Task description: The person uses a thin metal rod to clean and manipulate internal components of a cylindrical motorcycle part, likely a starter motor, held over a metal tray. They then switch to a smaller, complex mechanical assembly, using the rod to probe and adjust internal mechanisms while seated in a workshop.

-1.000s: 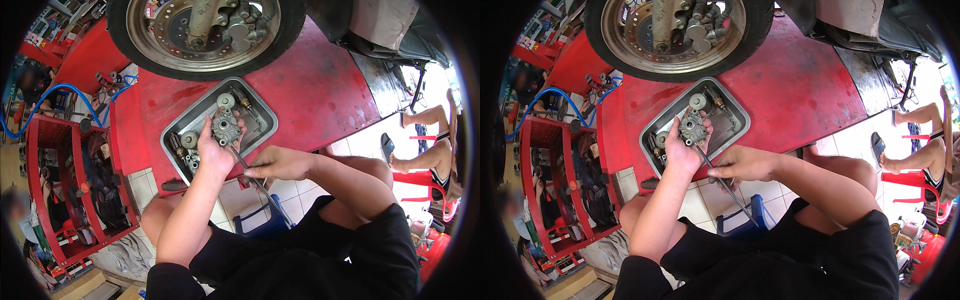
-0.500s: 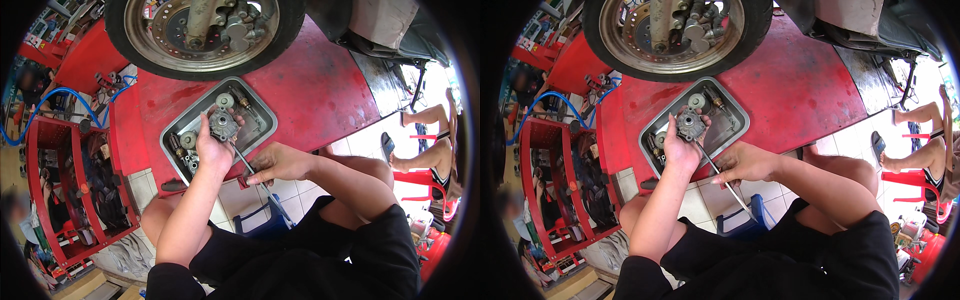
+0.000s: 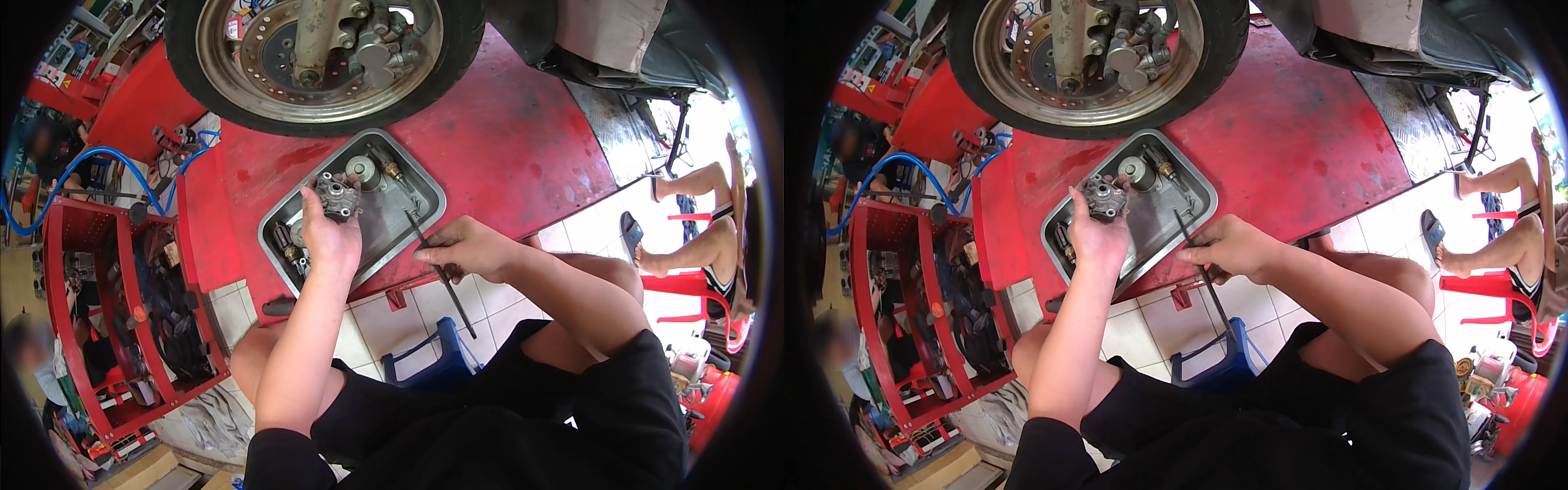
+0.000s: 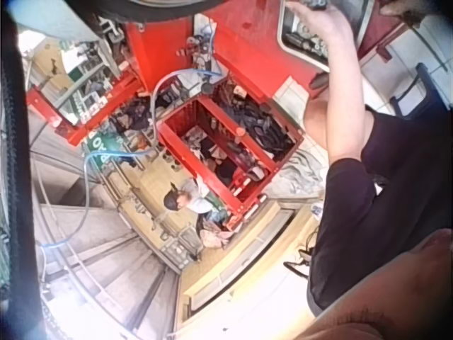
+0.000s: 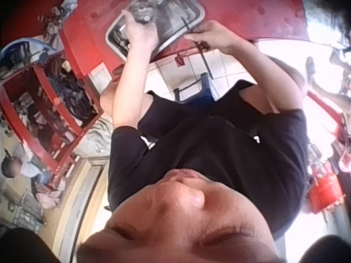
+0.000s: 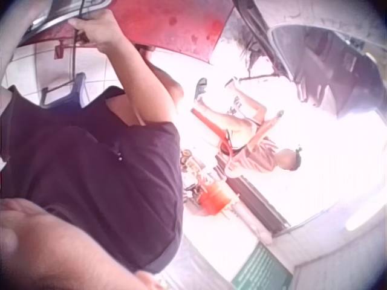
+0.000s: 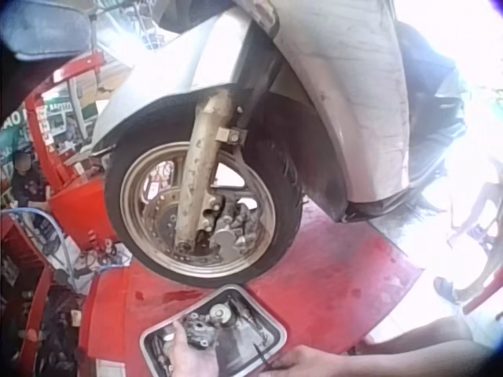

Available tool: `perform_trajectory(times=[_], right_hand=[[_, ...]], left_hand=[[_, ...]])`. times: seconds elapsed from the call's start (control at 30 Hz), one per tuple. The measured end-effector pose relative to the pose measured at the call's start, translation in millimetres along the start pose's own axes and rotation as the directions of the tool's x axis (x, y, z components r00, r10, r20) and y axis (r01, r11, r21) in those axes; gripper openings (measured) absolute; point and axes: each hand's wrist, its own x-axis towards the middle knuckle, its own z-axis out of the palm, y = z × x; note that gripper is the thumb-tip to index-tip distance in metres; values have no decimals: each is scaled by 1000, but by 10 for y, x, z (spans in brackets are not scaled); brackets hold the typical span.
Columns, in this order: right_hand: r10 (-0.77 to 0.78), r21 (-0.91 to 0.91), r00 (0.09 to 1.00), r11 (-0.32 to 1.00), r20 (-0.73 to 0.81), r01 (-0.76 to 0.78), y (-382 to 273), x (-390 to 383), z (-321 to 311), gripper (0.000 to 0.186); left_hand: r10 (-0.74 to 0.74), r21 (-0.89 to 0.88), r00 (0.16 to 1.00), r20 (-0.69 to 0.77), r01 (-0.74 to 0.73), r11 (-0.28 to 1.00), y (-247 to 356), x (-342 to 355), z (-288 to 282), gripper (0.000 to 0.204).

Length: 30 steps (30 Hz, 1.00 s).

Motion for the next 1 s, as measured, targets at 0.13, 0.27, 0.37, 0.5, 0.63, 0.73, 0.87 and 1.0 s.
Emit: perform_trajectory(times=[0.13,0.27,0.37,0.5,0.63,0.73,0.87,1.0], right_hand=[[63,191,995,981,-79,-47,21,-96,-16,34],[100,273,993,959,-58,-80,74,-155,-49,31],[96,294,992,953,-78,-69,73,-222,-52,29],[57,254,997,966,-52,-42,45,-288,-51,29],[-19,242,999,970,-29,25,26,-290,-4,28],[-84,241,996,966,-27,88,33,-233,-29,30],[-277,109,937,946,-212,305,-210,-318,-42,35],[-370,-86,843,926,-390,367,-435,-406,-87,30]], left_hand=[[3,5,999,39,-3,1000,77,-13,-11,38],[-25,32,997,71,23,999,200,-54,-143,39],[-79,9,995,66,78,997,315,-73,-216,40],[-61,11,997,54,61,998,422,-130,-255,40],[-54,-9,998,25,55,998,545,-150,-255,40],[-41,-35,999,2,41,999,668,-143,-249,39],[-102,-267,983,-151,58,962,968,-151,-207,46],[-114,-436,972,-206,13,900,1128,-163,-237,54]])
